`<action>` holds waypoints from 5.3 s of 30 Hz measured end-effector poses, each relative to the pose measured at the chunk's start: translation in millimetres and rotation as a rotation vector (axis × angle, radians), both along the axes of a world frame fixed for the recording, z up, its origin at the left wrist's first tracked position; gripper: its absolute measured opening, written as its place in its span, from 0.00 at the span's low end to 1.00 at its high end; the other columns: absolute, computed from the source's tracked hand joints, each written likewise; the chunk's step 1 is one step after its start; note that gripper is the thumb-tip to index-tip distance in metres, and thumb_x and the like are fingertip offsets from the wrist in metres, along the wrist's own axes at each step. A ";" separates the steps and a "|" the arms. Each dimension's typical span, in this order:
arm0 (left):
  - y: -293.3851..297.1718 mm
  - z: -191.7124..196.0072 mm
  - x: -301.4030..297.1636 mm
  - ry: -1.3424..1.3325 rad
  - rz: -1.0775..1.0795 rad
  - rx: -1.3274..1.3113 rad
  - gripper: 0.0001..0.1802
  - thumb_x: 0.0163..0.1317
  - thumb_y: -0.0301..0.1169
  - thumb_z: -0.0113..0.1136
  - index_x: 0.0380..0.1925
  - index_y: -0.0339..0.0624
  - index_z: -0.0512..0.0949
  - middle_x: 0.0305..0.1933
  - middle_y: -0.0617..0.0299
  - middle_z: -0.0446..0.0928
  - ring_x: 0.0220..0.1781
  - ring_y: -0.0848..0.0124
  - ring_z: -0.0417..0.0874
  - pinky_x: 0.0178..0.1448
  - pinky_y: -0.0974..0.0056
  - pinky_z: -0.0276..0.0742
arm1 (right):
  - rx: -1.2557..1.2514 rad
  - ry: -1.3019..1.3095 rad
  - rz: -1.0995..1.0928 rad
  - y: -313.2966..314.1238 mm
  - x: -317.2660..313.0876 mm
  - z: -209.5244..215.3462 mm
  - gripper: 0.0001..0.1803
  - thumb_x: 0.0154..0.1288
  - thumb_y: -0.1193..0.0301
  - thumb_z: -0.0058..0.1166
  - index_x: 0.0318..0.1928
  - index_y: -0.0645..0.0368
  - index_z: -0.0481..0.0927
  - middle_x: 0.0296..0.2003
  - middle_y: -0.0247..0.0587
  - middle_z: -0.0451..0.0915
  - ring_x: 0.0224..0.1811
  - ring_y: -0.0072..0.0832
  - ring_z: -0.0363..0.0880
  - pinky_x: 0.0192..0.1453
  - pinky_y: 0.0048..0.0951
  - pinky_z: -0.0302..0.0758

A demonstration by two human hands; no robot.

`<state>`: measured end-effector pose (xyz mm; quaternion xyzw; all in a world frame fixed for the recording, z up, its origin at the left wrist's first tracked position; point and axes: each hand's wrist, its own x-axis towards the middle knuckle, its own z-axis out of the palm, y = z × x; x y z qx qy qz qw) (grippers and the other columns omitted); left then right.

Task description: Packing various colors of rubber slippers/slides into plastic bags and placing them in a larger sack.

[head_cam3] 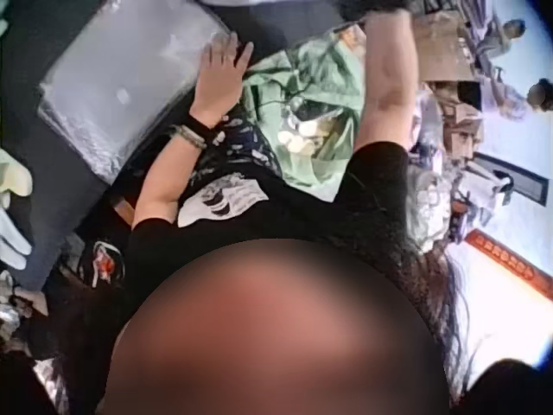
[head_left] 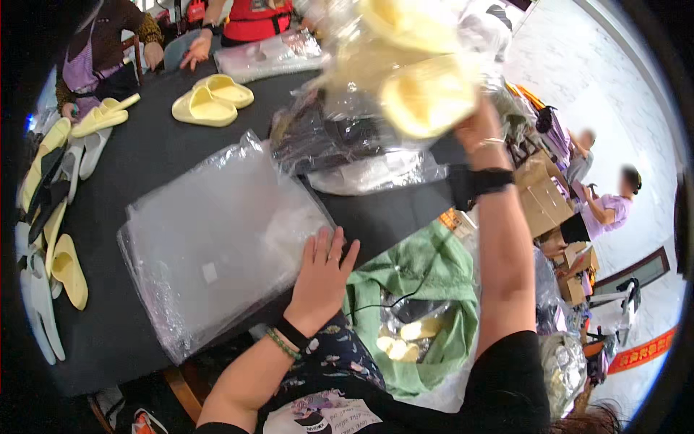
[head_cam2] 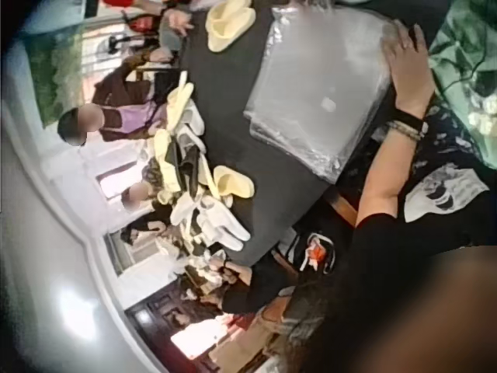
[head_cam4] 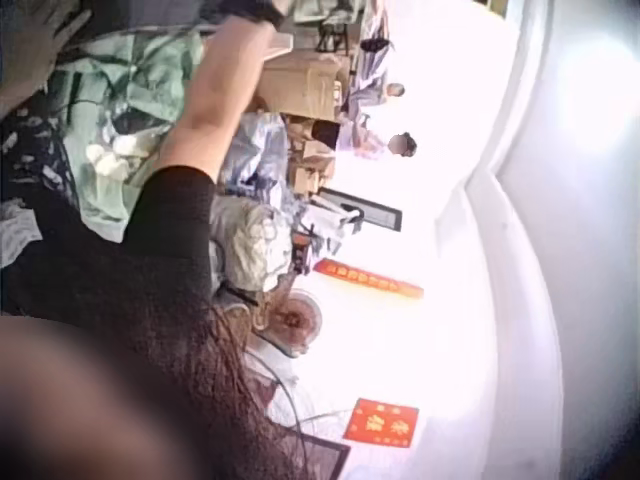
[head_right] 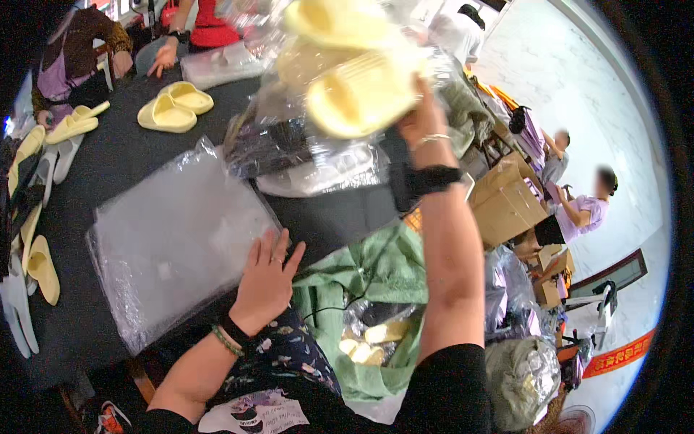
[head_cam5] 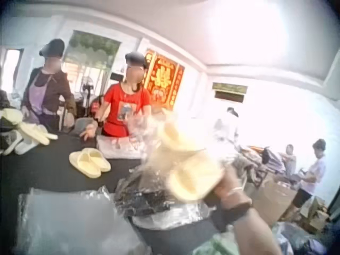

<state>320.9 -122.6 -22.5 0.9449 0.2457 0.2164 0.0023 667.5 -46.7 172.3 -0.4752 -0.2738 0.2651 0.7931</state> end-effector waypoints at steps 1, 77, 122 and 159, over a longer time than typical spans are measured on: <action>-0.3 5.5 -0.1 -0.008 -0.012 -0.035 0.38 0.53 0.31 0.59 0.68 0.43 0.67 0.73 0.40 0.60 0.73 0.40 0.59 0.74 0.40 0.56 | -0.135 0.017 0.049 25.3 -5.2 -15.3 0.21 0.64 0.57 0.65 0.50 0.58 0.79 0.40 0.38 0.84 0.37 0.29 0.85 0.38 0.29 0.85; -7.7 12.0 38.3 0.279 0.075 0.105 0.38 0.56 0.23 0.59 0.70 0.36 0.62 0.75 0.44 0.59 0.76 0.44 0.59 0.78 0.46 0.54 | -1.771 -0.840 1.102 -408.7 -63.9 -655.6 0.25 0.70 0.68 0.51 0.66 0.36 0.71 0.64 0.47 0.70 0.68 0.44 0.70 0.66 0.45 0.71; -37.2 47.6 -67.5 -0.252 -0.193 -0.259 0.21 0.57 0.27 0.63 0.52 0.39 0.79 0.72 0.43 0.63 0.75 0.44 0.60 0.76 0.41 0.55 | 0.024 -0.107 -0.341 -330.1 -0.7 15.1 0.25 0.65 0.71 0.60 0.62 0.59 0.72 0.52 0.39 0.81 0.50 0.35 0.83 0.52 0.36 0.83; -54.0 44.8 -154.0 -0.329 0.021 -0.254 0.16 0.57 0.29 0.64 0.46 0.37 0.82 0.54 0.45 0.79 0.56 0.50 0.80 0.65 0.48 0.72 | -0.168 -0.012 -0.001 -14.7 66.5 44.0 0.11 0.71 0.65 0.52 0.48 0.57 0.76 0.37 0.36 0.81 0.30 0.27 0.80 0.33 0.27 0.78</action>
